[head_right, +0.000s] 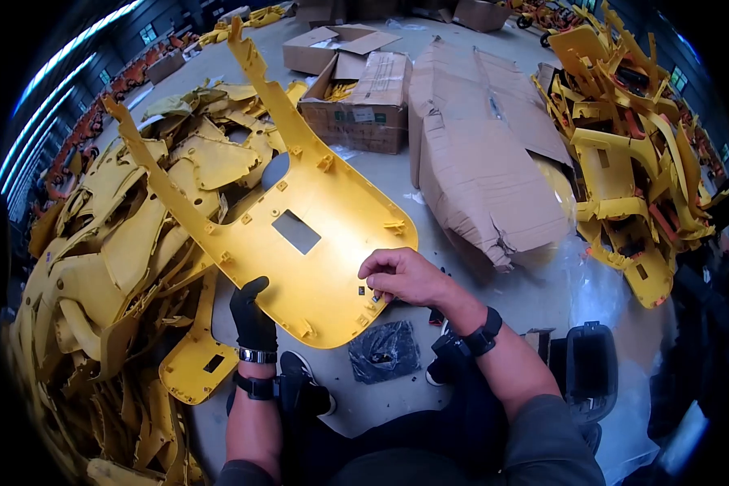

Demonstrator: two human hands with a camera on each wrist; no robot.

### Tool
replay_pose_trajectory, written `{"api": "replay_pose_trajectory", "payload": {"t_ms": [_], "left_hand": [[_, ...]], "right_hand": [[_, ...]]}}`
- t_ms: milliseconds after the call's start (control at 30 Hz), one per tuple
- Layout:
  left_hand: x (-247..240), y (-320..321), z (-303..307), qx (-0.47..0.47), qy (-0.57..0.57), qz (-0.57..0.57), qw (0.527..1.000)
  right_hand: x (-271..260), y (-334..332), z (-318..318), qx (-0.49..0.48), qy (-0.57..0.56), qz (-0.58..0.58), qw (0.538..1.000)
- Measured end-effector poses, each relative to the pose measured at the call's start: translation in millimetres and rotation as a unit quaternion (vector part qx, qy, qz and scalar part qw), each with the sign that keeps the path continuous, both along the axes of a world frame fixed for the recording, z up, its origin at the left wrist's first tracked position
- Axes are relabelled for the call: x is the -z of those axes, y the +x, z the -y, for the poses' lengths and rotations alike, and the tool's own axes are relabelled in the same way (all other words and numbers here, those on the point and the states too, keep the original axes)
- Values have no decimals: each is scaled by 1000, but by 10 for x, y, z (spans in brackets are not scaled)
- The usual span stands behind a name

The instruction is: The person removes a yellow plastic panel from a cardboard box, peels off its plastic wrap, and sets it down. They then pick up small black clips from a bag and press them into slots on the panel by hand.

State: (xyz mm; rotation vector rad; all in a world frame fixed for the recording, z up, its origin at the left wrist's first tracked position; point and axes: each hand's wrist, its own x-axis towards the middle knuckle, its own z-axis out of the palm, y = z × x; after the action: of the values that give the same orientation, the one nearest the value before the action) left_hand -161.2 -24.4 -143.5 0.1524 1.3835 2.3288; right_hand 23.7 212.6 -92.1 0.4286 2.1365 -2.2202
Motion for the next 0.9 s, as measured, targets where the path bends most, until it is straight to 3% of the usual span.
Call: {"api": "replay_pose_trajectory", "payload": {"t_ms": [200,333,367,467,567,667,900], "left_hand": [[136,-45,10,-22,-34,-42,998],[98,-73,1,-18,-9,-17,1000],[131,-64,1,-19,-30,-59,998],[188,-66,19,-27,-54,-122,991],[167,-55,25,-28,-56,-112,992],[63,-40,-29,-33,-33,-8,999],[50,-5,-42,-17,-13,-33,999]], "right_hand": [[147,13,-50,28,-4,-17,999],[225,-1,-11,-1,-11,-26,1000],[256,1,-17,-10,-4,-20,1000],[214,-9,78,-38,44,1,998],[245,-49,227,-50,226,-43,972],[253,-90,280,-82,289,-90,950],[282,-117,308,-79,363,-110,922]]}}
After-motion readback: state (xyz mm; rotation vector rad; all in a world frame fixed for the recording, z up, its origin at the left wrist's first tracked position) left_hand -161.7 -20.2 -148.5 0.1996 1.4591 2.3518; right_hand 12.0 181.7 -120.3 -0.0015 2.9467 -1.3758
